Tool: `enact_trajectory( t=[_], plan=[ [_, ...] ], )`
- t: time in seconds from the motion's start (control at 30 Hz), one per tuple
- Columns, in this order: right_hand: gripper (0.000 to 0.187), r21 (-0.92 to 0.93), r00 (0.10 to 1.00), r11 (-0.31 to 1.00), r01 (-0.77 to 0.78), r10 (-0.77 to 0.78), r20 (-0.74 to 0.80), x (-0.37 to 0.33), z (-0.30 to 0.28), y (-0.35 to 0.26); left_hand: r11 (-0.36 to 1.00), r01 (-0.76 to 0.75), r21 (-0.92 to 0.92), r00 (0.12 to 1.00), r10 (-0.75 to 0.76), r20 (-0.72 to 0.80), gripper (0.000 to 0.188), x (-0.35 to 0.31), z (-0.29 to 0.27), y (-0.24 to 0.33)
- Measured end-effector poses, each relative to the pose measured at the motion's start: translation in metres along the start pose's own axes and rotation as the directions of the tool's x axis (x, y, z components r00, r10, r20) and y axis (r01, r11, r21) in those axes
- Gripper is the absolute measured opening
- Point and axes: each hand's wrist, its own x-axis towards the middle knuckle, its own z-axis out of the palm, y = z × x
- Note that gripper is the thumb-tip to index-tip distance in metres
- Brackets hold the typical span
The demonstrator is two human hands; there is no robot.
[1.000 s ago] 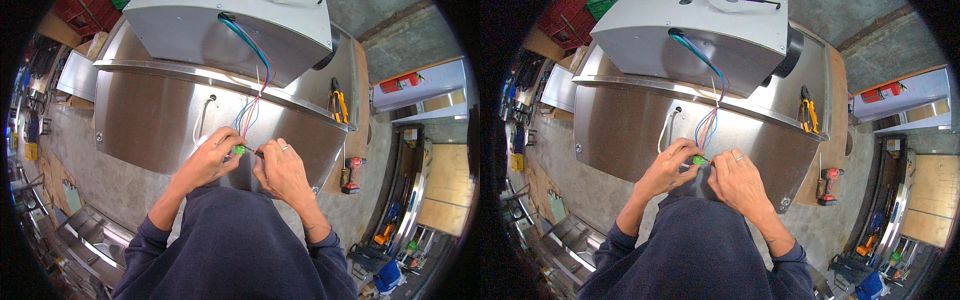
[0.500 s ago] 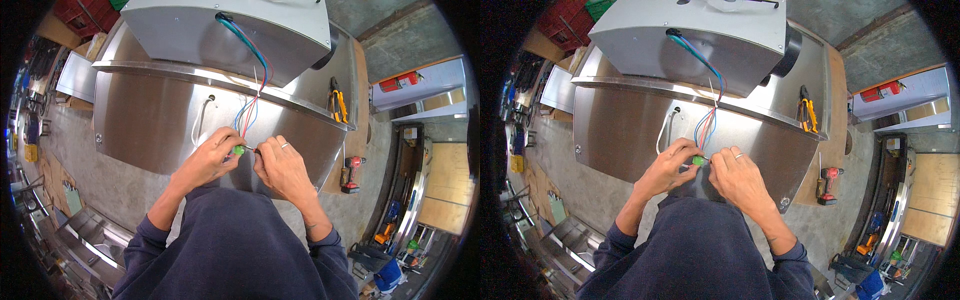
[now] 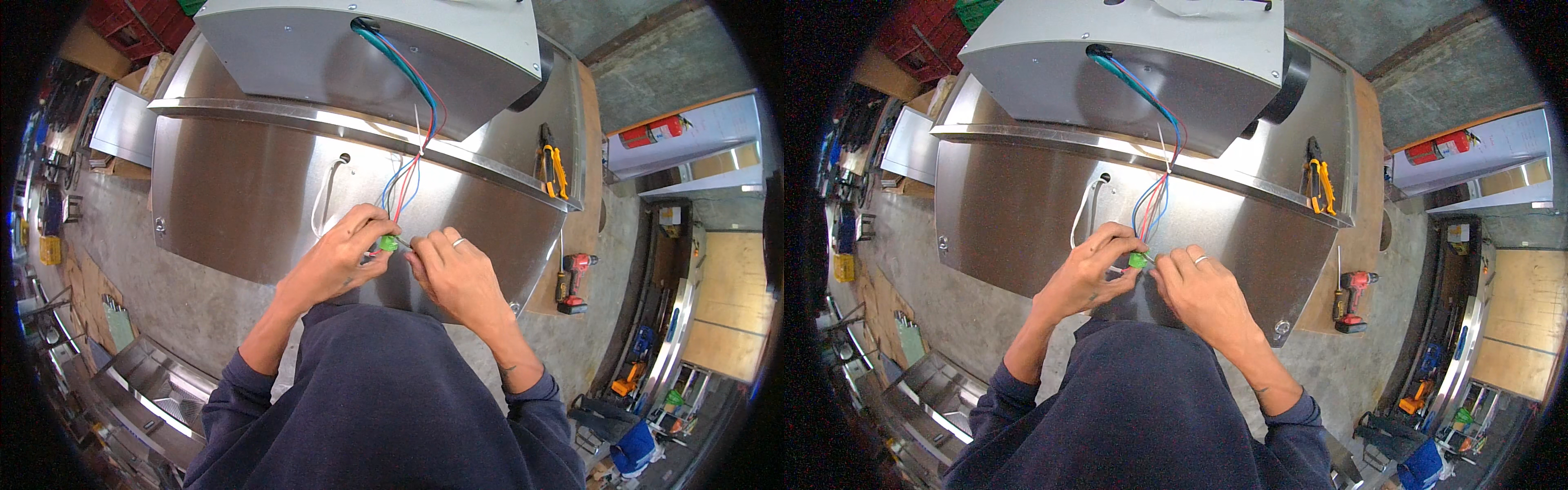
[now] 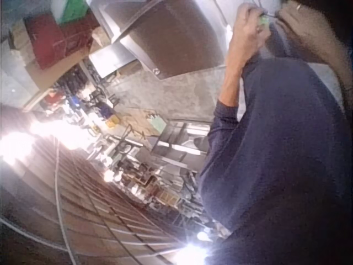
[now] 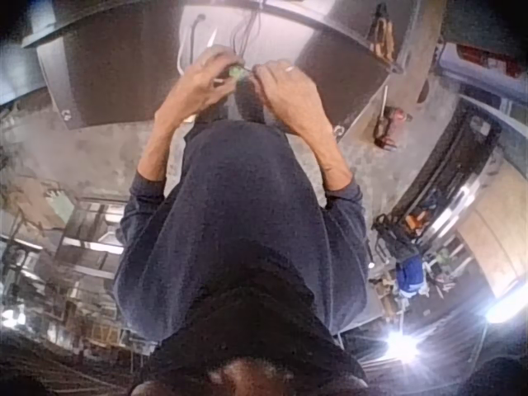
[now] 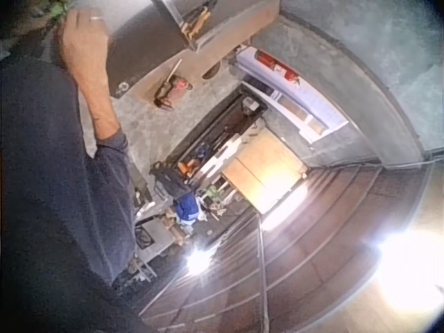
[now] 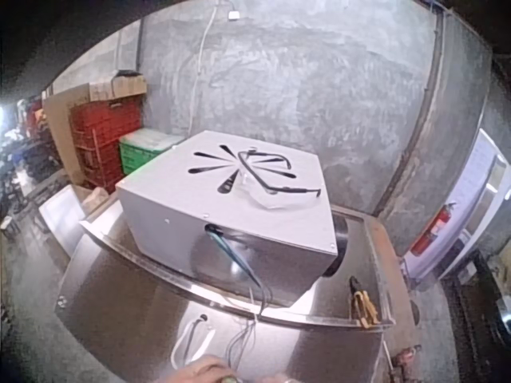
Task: The person strips the insulation from several colored wires using pliers, then inserts the exposed ends into a green terminal block and tightens the screws with a screwdriver to secure the connections.
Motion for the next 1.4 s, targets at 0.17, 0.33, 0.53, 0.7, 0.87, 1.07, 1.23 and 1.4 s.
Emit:
enact_trajectory(
  t=[0.17, 0.33, 0.53, 0.7, 0.87, 1.07, 1.23, 1.4],
  plan=[
    [0.019, 0.042, 0.996, 0.999, 0.019, -0.023, 0.084, -0.006, 0.0, 0.004, 0.999, -0.041, 0.016, 0.999, 0.041, -0.002, 0.039, -0.001, 0.002, 0.0],
    [0.019, 0.223, 0.982, 0.962, -0.158, 0.13, 0.133, -0.013, 0.008, 0.001, 0.993, -0.084, 0.078, 0.996, 0.085, -0.006, 0.04, -0.003, 0.003, 0.002],
    [0.019, 0.442, 0.932, 0.823, -0.358, 0.285, 0.224, -0.016, 0.004, -0.004, 0.999, -0.002, -0.046, 0.999, 0.0, -0.052, 0.04, -0.004, 0.002, 0.003],
    [0.026, 0.858, 0.775, 0.237, -0.455, 0.58, 0.251, -0.04, 0.044, -0.017, 0.984, 0.021, -0.176, 0.995, -0.037, -0.088, 0.037, -0.003, 0.006, 0.003],
    [0.038, 0.896, 0.745, -0.245, -0.37, 0.497, 0.444, -0.03, 0.078, -0.017, 0.93, 0.13, -0.345, 0.99, -0.139, 0.001, 0.03, -0.005, 0.008, 0.002],
    [0.028, 0.907, 0.733, -0.16, -0.391, 0.542, 0.411, -0.02, 0.073, -0.024, 0.78, 0.238, -0.579, 0.908, -0.39, -0.153, 0.02, 0.002, 0.02, 0.0],
    [0.037, 0.915, 0.733, -0.113, -0.387, 0.564, 0.38, -0.033, 0.09, -0.027, 0.722, 0.167, -0.671, 0.874, -0.423, -0.238, 0.021, 0.01, 0.008, -0.005],
    [0.036, 0.932, 0.723, -0.114, -0.345, 0.601, 0.342, -0.027, 0.087, -0.028, 0.674, 0.291, -0.678, 0.876, -0.473, -0.094, 0.02, 0.005, 0.005, -0.006]
  ],
)
